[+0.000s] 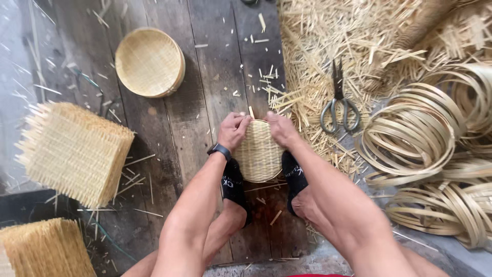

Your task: The person repeatedly forms small round bamboo bowls by placing a circular bamboo frame over a woven mat, pressing it into a wooden mold, and trimming the excess mat with shears. The finished bowls are stacked nearby.

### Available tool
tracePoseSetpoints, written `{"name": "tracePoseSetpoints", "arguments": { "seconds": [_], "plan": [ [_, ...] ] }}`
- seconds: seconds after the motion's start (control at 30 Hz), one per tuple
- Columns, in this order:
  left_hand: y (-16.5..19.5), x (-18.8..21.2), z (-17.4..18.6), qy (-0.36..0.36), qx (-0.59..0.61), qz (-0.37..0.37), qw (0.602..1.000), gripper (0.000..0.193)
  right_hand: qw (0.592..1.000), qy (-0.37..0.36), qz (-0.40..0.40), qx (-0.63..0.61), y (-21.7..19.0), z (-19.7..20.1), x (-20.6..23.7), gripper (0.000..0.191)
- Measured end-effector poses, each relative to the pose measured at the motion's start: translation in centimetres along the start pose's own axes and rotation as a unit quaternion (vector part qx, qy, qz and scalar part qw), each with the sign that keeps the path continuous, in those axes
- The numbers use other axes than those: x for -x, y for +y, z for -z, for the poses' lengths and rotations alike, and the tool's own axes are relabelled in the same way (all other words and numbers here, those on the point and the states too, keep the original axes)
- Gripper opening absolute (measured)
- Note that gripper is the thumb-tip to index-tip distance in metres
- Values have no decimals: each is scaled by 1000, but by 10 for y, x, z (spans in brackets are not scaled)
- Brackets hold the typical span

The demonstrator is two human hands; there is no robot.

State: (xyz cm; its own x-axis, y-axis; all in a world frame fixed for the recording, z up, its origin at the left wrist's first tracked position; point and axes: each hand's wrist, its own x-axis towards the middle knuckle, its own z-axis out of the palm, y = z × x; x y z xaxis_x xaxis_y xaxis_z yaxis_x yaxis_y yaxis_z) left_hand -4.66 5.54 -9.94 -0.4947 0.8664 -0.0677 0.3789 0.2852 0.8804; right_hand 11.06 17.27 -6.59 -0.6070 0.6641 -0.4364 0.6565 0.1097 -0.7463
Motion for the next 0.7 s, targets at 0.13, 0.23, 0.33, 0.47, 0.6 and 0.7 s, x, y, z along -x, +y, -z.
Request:
{"name": "tracePoseSetpoints", "arguments": {
  "seconds": [0.13,0.23,0.33,0.47,0.6,0.7],
  "plan": [
    [22,1,17,-124,-54,37,990,57,983,72,126,117,-10,90,34,47],
    [48,15,22,-91,-5,59,994,63,924,-96,-41,369,-15,176,85,49],
    [71,42,15,11,-108,-121,987,51,895,-100,-68,430,-7,222,130,45],
    [73,101,-6,-37,-270,-269,924,39,954,-112,-133,244,25,201,138,40],
    [44,158,-16,-134,-389,-420,809,55,981,-42,-164,98,72,128,100,46],
    [19,181,15,-249,-384,-343,820,54,963,149,-71,211,103,92,70,61]
  ]
}}
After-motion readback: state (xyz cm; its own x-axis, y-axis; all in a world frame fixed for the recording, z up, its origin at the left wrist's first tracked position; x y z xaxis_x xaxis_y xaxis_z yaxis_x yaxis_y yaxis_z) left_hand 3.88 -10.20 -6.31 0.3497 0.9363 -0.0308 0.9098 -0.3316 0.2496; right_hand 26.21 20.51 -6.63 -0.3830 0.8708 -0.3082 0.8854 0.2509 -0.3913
